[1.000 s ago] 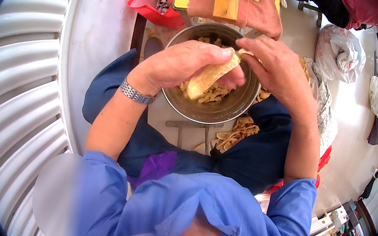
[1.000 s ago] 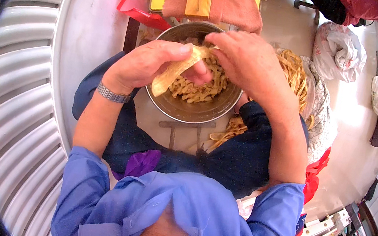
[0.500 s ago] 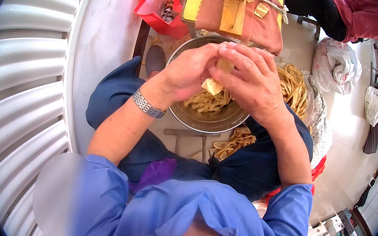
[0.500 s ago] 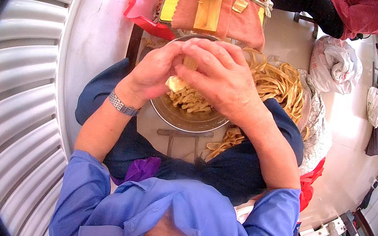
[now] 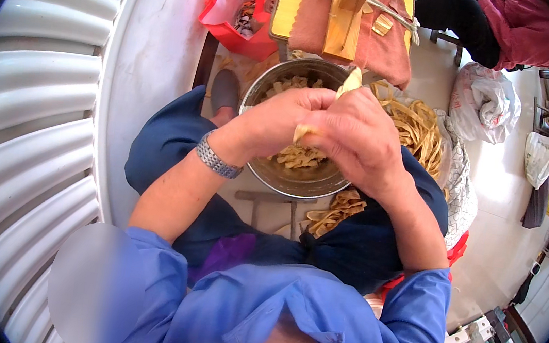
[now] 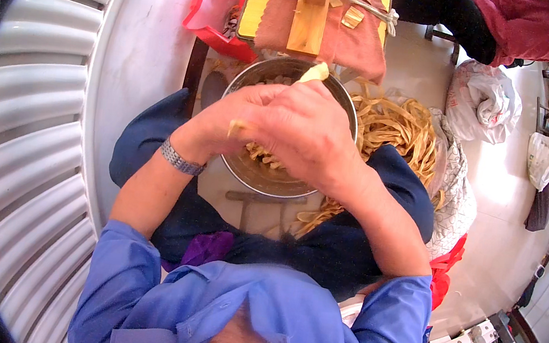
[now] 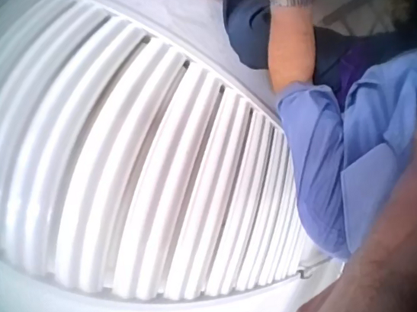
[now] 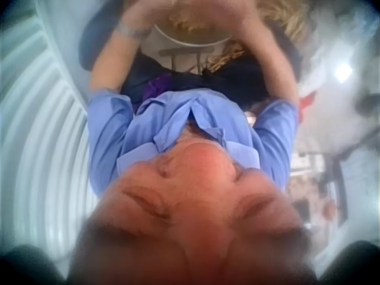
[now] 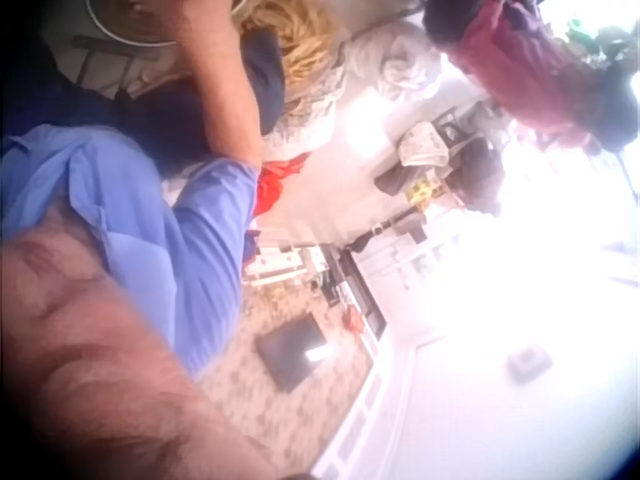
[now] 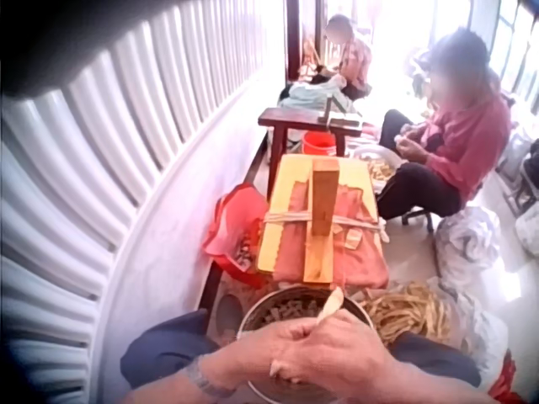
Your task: The person folds thin strips of dough by hand, using a wooden stand as a guide, and places the shaped pieces into a metal bowl.
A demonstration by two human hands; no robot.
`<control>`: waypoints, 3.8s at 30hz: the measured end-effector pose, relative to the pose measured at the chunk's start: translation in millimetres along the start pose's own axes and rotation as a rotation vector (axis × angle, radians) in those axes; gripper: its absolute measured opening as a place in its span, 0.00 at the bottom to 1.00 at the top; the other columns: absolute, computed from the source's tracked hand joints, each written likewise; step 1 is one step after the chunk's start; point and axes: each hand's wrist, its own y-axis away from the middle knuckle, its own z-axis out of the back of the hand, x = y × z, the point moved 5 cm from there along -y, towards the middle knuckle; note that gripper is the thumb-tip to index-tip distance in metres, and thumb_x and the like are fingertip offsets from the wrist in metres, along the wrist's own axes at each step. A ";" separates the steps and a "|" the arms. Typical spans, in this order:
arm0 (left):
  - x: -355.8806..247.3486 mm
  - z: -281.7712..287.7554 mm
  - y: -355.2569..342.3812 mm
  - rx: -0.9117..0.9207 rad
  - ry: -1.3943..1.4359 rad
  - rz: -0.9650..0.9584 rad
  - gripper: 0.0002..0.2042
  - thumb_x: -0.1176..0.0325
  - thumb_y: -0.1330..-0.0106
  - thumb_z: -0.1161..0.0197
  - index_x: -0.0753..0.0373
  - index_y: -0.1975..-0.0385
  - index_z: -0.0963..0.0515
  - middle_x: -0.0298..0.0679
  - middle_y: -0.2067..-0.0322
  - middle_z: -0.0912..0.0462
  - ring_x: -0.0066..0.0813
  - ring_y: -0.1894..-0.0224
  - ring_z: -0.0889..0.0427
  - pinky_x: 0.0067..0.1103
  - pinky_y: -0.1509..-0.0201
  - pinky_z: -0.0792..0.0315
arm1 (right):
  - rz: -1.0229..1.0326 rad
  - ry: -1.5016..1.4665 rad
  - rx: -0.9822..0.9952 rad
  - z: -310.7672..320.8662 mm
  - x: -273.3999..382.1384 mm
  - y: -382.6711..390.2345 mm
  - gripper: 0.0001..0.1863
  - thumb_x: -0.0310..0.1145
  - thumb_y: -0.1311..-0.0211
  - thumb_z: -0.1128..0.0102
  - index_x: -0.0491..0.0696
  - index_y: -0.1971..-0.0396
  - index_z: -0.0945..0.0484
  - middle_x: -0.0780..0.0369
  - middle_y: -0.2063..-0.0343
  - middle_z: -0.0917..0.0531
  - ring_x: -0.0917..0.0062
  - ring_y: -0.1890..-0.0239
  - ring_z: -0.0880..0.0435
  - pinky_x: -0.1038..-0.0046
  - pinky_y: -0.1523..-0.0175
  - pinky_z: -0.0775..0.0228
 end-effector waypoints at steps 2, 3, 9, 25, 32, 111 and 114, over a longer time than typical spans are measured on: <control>-0.7 0.4 2.5 0.070 -0.224 -0.071 0.08 0.70 0.30 0.41 0.66 0.58 0.19 0.34 0.64 0.17 0.20 0.62 0.19 0.18 0.58 0.24 | -0.133 -0.019 -0.002 0.4 -14.4 4.3 0.09 0.27 0.41 0.31 0.47 0.61 0.15 0.61 0.72 0.21 0.67 0.68 0.21 0.68 0.59 0.30; 3.4 0.7 4.1 0.061 -0.250 0.008 0.08 0.71 0.31 0.41 0.66 0.59 0.18 0.35 0.64 0.17 0.20 0.63 0.18 0.18 0.58 0.24 | -0.226 -0.042 -0.011 0.5 -21.3 7.8 0.09 0.28 0.41 0.31 0.47 0.60 0.15 0.60 0.72 0.20 0.65 0.67 0.20 0.67 0.59 0.29; 7.1 14.5 1.1 0.068 -0.795 0.141 0.10 0.72 0.36 0.43 0.66 0.60 0.18 0.47 0.69 0.15 0.39 0.64 0.15 0.31 0.59 0.23 | -0.375 -0.032 -0.063 -7.5 -38.7 14.9 0.06 0.30 0.33 0.37 0.42 0.65 0.20 0.56 0.69 0.19 0.59 0.64 0.20 0.65 0.57 0.27; -29.9 14.3 21.8 -0.205 -1.197 -0.622 0.16 0.77 0.34 0.44 0.64 0.46 0.28 0.47 0.56 0.23 0.50 0.52 0.21 0.34 0.48 0.25 | -1.245 -1.081 0.140 -33.8 -71.7 48.2 0.14 0.40 0.21 0.52 0.43 0.55 0.25 0.66 0.71 0.22 0.82 0.76 0.23 0.79 0.71 0.31; -20.0 27.4 16.5 -0.255 -1.272 -0.396 0.12 0.74 0.31 0.43 0.64 0.49 0.25 0.47 0.55 0.20 0.43 0.53 0.18 0.34 0.51 0.24 | -0.936 -0.508 0.219 -30.4 -81.1 42.6 0.18 0.46 0.27 0.42 0.43 0.57 0.22 0.62 0.75 0.20 0.81 0.74 0.24 0.76 0.68 0.30; 2.4 -6.2 43.6 0.458 -0.967 0.148 0.15 0.57 0.27 0.42 0.65 0.68 0.21 0.50 0.75 0.19 0.52 0.69 0.18 0.35 0.65 0.25 | -0.501 -0.257 0.903 -12.8 -10.1 39.6 0.23 0.51 0.29 0.48 0.47 0.72 0.17 0.50 0.76 0.18 0.50 0.71 0.19 0.55 0.63 0.26; 0.3 -4.2 50.6 0.493 -1.023 0.167 0.15 0.57 0.27 0.40 0.64 0.70 0.21 0.46 0.79 0.20 0.45 0.74 0.18 0.32 0.68 0.25 | -0.487 -0.257 0.891 -8.5 -8.4 40.4 0.24 0.52 0.29 0.48 0.47 0.73 0.17 0.51 0.77 0.18 0.50 0.72 0.19 0.54 0.64 0.26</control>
